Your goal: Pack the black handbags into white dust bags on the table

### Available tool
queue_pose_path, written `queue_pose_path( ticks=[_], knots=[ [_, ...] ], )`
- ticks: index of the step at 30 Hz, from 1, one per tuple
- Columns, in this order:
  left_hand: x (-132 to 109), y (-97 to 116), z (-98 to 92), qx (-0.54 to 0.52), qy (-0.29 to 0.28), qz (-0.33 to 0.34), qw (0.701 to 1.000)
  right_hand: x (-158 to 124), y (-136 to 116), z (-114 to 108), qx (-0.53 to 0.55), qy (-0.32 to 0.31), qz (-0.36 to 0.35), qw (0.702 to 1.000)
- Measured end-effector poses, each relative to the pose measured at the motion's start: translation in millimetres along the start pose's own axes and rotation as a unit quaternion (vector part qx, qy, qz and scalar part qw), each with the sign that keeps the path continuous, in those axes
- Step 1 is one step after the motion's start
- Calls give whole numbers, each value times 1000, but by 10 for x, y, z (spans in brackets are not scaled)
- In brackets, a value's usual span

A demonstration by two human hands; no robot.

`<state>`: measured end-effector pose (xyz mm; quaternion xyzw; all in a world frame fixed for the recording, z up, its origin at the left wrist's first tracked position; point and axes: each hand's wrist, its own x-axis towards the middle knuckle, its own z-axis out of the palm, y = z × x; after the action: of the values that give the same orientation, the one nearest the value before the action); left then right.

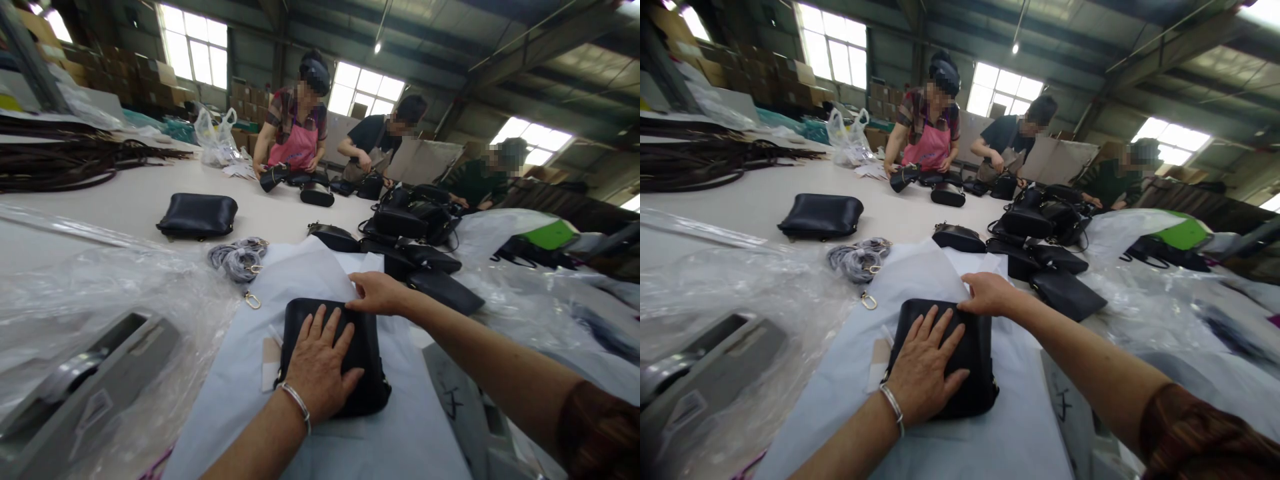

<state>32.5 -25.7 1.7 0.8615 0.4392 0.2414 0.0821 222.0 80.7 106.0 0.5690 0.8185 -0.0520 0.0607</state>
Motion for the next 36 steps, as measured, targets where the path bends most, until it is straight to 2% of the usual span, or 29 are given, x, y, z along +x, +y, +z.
queue_pose_path(
  ticks=[2, 3, 5, 8, 12, 16, 20, 23, 26, 32, 36],
  knots=[
    [3, 9, -2, 3, 0, -1, 1000, -39, -67, -50, -23, -8, -4, 1000],
    [4, 13, -1, 3, 0, -3, 1000, -79, -96, -70, -49, 11, -18, 999],
    [6, 20, 0, 5, 0, -5, 1000, -194, -149, -106, -96, 82, -73, 989],
    [3, 29, -2, 6, 6, 0, 1000, -427, -225, -143, -99, 175, -160, 966],
    [-11, 53, -46, 4, 31, 12, 999, -779, -334, -138, -99, 203, -223, 948],
    [-35, 93, -105, 18, 41, 15, 999, -1112, -469, -22, -106, 236, -257, 931],
    [-53, 107, -88, 31, 45, 34, 998, -1324, -632, 266, -107, 249, -260, 927],
    [-53, 110, -52, 23, 51, 46, 997, -1365, -712, 529, -82, 268, -252, 926],
    [-67, 115, -48, 18, 43, 57, 997, -1352, -687, 691, -34, 286, -266, 920],
    [-262, -17, -156, 6, 13, 130, 991, -1332, -423, 704, 23, 243, -319, 916],
    [-450, -71, -208, 48, -17, 154, 987, -1295, -375, 722, 30, 227, -346, 910]
  ],
)
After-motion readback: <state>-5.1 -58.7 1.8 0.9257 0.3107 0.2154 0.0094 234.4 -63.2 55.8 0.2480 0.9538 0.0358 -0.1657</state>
